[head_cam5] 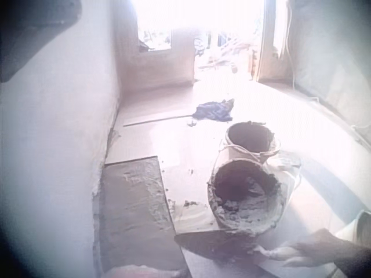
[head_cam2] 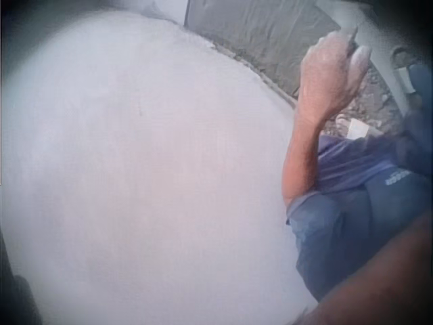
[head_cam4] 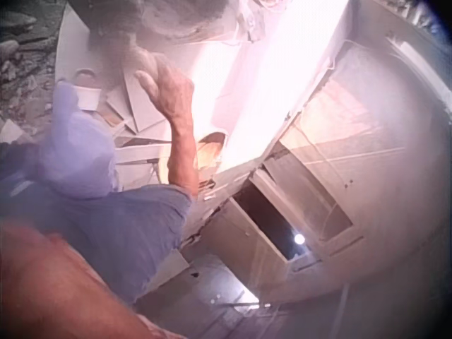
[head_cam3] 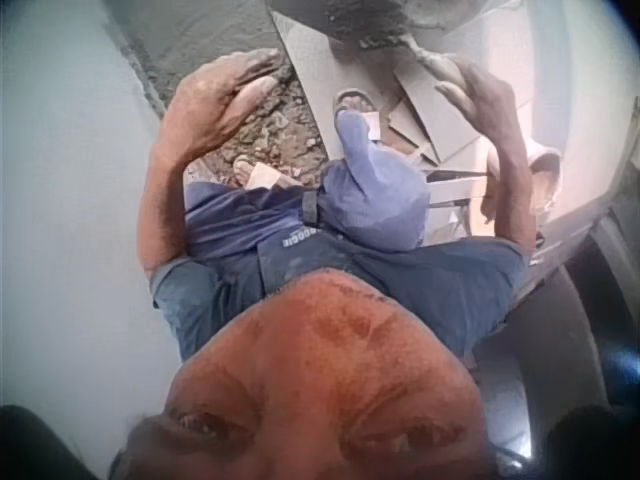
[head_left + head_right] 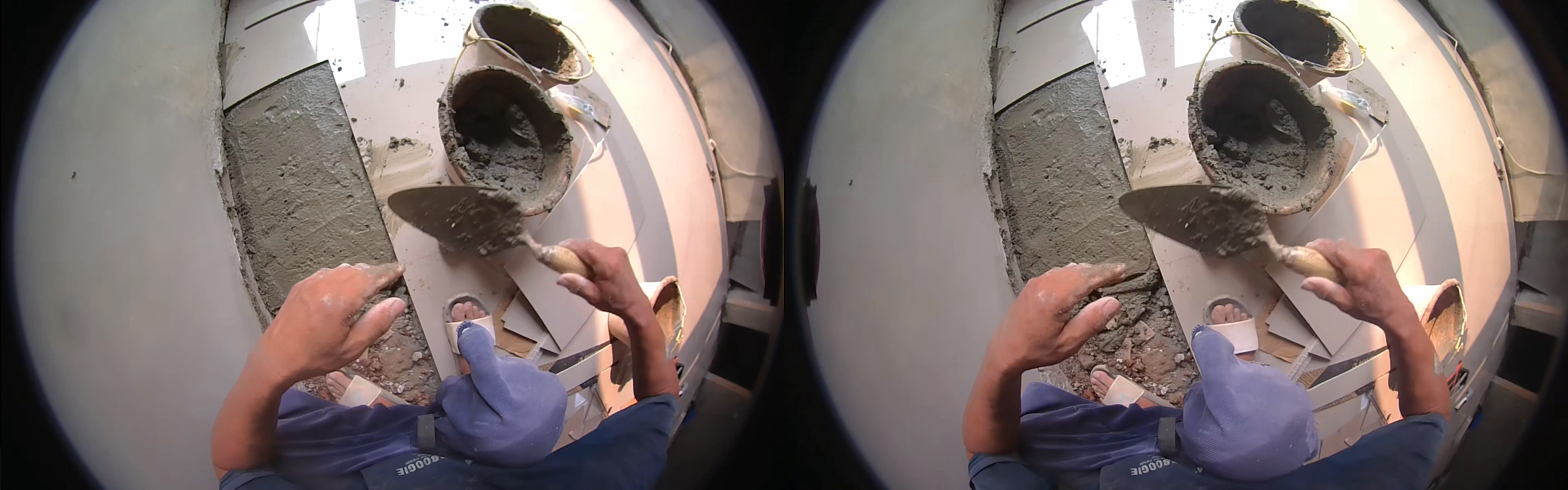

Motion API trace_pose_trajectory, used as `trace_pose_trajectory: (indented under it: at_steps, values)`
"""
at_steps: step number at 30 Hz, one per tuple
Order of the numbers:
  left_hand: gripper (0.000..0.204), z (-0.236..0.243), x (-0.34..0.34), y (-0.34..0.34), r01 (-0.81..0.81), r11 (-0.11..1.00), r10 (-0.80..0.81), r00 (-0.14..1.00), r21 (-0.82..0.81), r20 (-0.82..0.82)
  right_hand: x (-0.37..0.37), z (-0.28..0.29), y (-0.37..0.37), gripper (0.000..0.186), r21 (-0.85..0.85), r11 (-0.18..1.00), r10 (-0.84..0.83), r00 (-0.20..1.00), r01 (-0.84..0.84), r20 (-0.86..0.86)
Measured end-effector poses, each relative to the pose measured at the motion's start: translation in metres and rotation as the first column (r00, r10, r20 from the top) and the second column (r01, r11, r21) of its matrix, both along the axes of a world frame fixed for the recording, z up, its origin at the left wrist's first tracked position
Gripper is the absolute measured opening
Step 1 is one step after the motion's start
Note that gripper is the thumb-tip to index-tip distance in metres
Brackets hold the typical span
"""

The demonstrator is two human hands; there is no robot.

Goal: The person kneels on the floor, positions a large ceramic tile, and taps it with a rubber mallet to set it. They then use a trowel to scoop mortar from a bucket and spread it on the floor before placing another tile.

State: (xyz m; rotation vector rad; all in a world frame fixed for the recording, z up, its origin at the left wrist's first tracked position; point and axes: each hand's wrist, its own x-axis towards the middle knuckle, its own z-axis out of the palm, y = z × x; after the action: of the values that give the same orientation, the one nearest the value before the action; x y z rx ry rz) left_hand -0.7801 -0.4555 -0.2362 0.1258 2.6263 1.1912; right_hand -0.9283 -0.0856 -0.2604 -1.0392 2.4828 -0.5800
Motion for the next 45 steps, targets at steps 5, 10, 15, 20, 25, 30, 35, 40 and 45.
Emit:
trace_pose_trajectory:
  at_steps: [5, 10, 15, 20, 25, 30, 35, 40, 45]
  values:
    - [0.056, -0.075, -0.054, 0.01, -0.157, 0.985, 0.155, 0.987, -0.065, -0.045, -0.109, 0.051, -0.022, 0.022, 0.407, 0.876, 0.034, 0.811, 0.257, -0.585]
    - [0.095, -0.158, -0.107, 0.077, -0.099, 0.966, 0.068, 0.988, -0.239, -0.137, -0.18, 0.004, -0.103, 0.012, 0.676, 0.679, 0.271, 0.759, 0.286, -0.593]
    - [0.106, -0.194, -0.105, 0.114, -0.205, 0.973, 0.191, 0.973, -0.105, -0.13, -0.179, 0.001, -0.091, 0.013, 0.665, 0.684, 0.231, 0.777, 0.299, -0.586]
    - [0.108, -0.205, -0.097, 0.118, -0.215, 0.958, 0.161, 0.952, -0.192, -0.259, -0.17, -0.009, -0.107, 0.016, 0.681, 0.659, 0.228, 0.777, 0.32, -0.586]
    - [0.108, -0.207, -0.099, 0.125, -0.141, 0.973, 0.105, 0.976, -0.185, -0.193, -0.189, -0.037, -0.133, 0.017, 0.693, 0.675, 0.327, 0.739, 0.255, -0.59]
    - [0.103, -0.198, -0.098, 0.127, -0.18, 0.976, 0.16, 0.975, -0.125, -0.156, -0.154, -0.064, -0.134, 0.024, 0.637, 0.764, 0.134, 0.941, 0.102, -0.311]
    - [0.099, -0.189, -0.1, 0.121, -0.175, 0.981, 0.165, 0.98, -0.086, -0.11, -0.13, -0.051, -0.097, 0.029, 0.424, 0.886, -0.252, 0.962, 0.187, 0.104]
    - [0.094, -0.19, -0.096, 0.117, -0.164, 0.984, 0.153, 0.979, -0.073, -0.134, -0.124, -0.054, -0.043, 0.029, 0.352, 0.874, -0.454, 0.823, 0.336, 0.342]
    - [0.072, -0.176, -0.074, 0.116, -0.11, 0.988, 0.114, 0.993, 0.105, -0.042, -0.108, -0.06, -0.015, 0.033, 0.139, 0.875, -0.467, 0.731, 0.464, 0.497]
